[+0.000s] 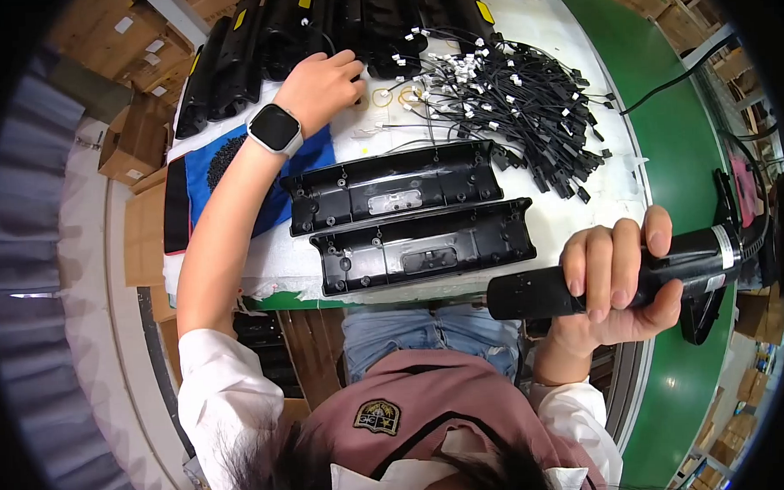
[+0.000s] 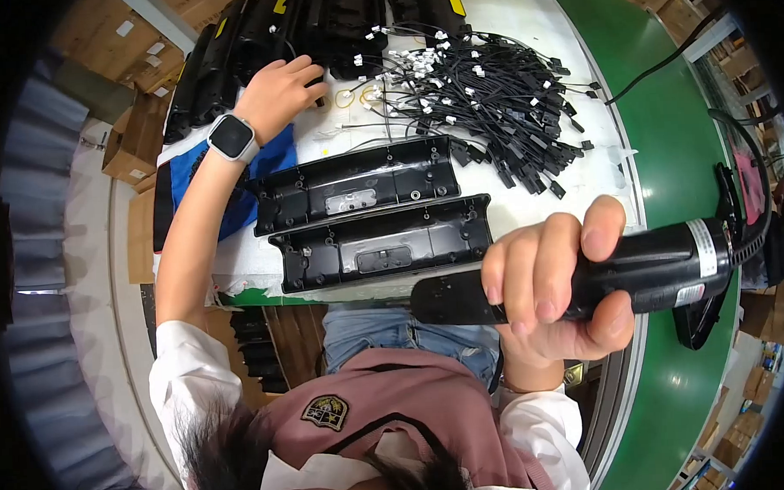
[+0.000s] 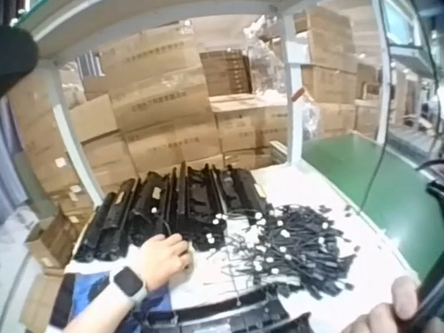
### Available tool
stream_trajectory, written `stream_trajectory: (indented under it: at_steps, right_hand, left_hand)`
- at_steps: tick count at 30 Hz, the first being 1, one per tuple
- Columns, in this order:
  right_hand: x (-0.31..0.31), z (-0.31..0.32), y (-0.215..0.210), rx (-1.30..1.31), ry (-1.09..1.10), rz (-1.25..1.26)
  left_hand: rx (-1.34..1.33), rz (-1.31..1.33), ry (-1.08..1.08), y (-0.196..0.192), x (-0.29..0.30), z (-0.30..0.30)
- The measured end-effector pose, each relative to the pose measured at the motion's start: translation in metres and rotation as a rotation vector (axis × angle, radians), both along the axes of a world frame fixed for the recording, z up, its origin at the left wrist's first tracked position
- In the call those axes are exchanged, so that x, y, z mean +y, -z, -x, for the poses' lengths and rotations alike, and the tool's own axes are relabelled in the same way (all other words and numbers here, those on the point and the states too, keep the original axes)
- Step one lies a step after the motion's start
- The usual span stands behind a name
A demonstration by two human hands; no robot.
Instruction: Assembling plastic housings for electronic components using an electric screwdriver and wiring harnesses.
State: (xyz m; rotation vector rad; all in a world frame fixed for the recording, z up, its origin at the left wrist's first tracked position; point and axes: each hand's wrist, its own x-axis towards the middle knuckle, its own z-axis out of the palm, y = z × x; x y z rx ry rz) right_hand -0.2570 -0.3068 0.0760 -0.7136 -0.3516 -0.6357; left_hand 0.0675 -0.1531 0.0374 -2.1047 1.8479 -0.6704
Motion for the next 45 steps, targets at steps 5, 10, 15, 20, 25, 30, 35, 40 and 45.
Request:
stream_trajectory:
  at_steps: [5,10,15,20,25,30,35,40,45]
  right_hand:
    - [-0.011,0.007,0.003,0.070,0.053,0.031]
    - [-0.021,-0.002,0.005,0.041,0.054,0.047]
    - [-0.022,-0.015,0.003,-0.018,-0.030,0.110]
    - [-0.019,-0.026,-0.008,-0.055,-0.055,0.208]
    - [-0.001,-0.053,-0.016,-0.090,0.031,0.200]
    - [0.009,-0.067,-0.013,-0.018,0.058,0.351]
    - [0.015,-0.081,-0.003,-0.045,0.094,0.454]
    - [0.007,-0.093,0.000,-0.094,-0.055,0.833]
    - [0.008,-0.104,0.009,-0.132,-0.144,0.860]
  left_hand:
    - [0.059,0.247,0.147,-0.004,0.005,-0.008]
    - [0.063,0.701,0.319,-0.040,0.004,0.030]
    - [1.148,0.603,-0.107,-0.022,0.014,0.100]
    - [1.286,0.357,-0.286,0.003,0.026,0.116]
    - [1.199,0.262,-0.260,0.007,0.026,0.117]
    - [1.381,0.333,-0.308,0.011,0.032,0.117]
    - [1.004,0.301,-0.242,0.020,0.031,0.125]
    - [0.943,0.336,-0.216,0.023,0.032,0.125]
    - [0.926,0.387,-0.186,0.026,0.032,0.127]
